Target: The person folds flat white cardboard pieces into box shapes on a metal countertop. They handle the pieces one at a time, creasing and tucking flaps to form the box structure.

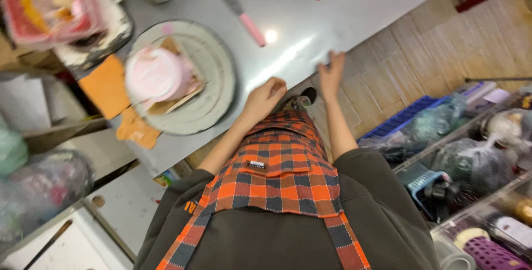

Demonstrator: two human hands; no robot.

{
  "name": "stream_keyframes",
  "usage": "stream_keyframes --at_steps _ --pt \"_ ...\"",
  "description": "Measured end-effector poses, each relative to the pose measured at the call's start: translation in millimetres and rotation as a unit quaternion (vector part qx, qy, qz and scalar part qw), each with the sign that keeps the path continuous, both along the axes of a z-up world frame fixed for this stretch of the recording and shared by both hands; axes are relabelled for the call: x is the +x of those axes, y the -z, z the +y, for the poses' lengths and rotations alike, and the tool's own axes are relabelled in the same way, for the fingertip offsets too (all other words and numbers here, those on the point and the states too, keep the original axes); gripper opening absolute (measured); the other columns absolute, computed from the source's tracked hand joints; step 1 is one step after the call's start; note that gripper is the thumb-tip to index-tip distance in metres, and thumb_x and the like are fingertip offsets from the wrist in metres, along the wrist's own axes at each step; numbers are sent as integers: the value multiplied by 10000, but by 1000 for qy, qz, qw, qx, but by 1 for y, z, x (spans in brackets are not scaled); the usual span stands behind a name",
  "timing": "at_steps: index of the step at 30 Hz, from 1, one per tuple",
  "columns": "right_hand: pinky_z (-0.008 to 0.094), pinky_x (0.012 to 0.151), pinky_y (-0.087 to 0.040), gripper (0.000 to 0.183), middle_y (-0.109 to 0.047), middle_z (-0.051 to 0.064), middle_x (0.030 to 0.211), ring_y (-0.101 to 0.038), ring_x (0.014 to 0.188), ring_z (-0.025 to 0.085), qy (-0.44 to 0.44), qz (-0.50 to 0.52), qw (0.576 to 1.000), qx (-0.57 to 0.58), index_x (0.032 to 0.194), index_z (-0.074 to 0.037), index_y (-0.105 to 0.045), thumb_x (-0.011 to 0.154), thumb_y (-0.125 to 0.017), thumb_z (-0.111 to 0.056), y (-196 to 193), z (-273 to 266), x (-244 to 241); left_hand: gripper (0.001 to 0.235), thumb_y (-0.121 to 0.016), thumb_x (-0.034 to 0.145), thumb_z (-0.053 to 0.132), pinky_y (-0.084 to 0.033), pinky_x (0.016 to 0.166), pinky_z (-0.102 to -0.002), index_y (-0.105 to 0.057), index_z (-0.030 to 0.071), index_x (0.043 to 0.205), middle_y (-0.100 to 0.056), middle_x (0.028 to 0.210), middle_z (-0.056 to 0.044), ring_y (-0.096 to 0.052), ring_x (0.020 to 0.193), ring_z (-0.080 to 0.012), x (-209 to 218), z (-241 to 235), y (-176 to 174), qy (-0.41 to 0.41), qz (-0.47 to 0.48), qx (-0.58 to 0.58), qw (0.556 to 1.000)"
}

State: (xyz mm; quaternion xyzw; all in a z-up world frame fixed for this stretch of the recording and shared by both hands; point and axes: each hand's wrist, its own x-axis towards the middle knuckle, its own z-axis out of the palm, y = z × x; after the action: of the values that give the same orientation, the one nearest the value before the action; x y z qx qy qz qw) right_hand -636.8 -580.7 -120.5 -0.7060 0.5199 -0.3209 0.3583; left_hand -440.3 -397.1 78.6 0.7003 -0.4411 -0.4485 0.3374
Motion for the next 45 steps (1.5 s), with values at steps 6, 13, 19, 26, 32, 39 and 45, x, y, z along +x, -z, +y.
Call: stream_keyframes --at_steps 6,13,19,26,32,39,45 --pt "479 1180 -307 574 -229 259 1665 -293 1495 417 -245 -19 965 87 1476 -56 -544 942 -692 -204 -33 -22 -77 573 -677 876 244 -469 1043 -537 -536 88 1409 -253 1634 -248 -358 1469 -414 -60 -210 88 194 -355 -8 915" --pt "362 968 -548 388 -741 120 1238 -719 1137 249 -48 -7 976 212 1347 -56 -639 1000 -649 -230 -33 -44 -209 583 -551 1003 116 -496 858 -662 -402 75 1565 -311 1606 -316 -472 1288 -502 -6 -382 168 107 -564 117 810" --pt "307 943 -539 366 -755 117 1186 -714 1063 185 91 -95 952 276 1326 8 -650 1006 -594 -160 -23 -48 -256 342 -680 949 71 -559 462 -456 -703 -53 1267 -761 1100 -271 -730 700 -310 16 -433 146 174 -591 312 723" --pt "345 983 -540 410 -716 152 1269 -694 1132 241 -24 -33 978 205 1329 -3 -642 984 -661 -224 -15 -118 -216 574 -741 853 121 -624 412 -471 -574 -174 1316 -719 1047 -267 -753 603 -275 51 -412 137 114 -617 318 711" --pt "362 1023 -507 641 -614 166 1295 -586 1173 228 206 -215 945 136 1402 52 -558 939 -850 -281 -18 -283 -179 924 -657 921 429 -548 590 -519 -247 -133 1529 -721 871 -213 -704 702 -369 17 -299 87 -19 -423 111 899" --pt "401 938 -466 679 -592 211 1273 -576 1129 277 240 -58 960 129 1385 50 -463 912 -865 -227 -47 -396 -151 666 -632 920 462 -564 774 -508 -503 70 1442 -732 1023 -185 -699 939 -383 -22 -144 31 195 -333 77 919" --pt "363 721 -557 465 -659 150 1093 -657 840 230 196 -205 919 275 1357 -25 -484 946 -686 -108 -82 -382 -125 667 -670 901 397 -531 848 -476 -485 99 1467 -706 1139 -151 -674 1030 -340 15 -117 14 249 -323 103 907"
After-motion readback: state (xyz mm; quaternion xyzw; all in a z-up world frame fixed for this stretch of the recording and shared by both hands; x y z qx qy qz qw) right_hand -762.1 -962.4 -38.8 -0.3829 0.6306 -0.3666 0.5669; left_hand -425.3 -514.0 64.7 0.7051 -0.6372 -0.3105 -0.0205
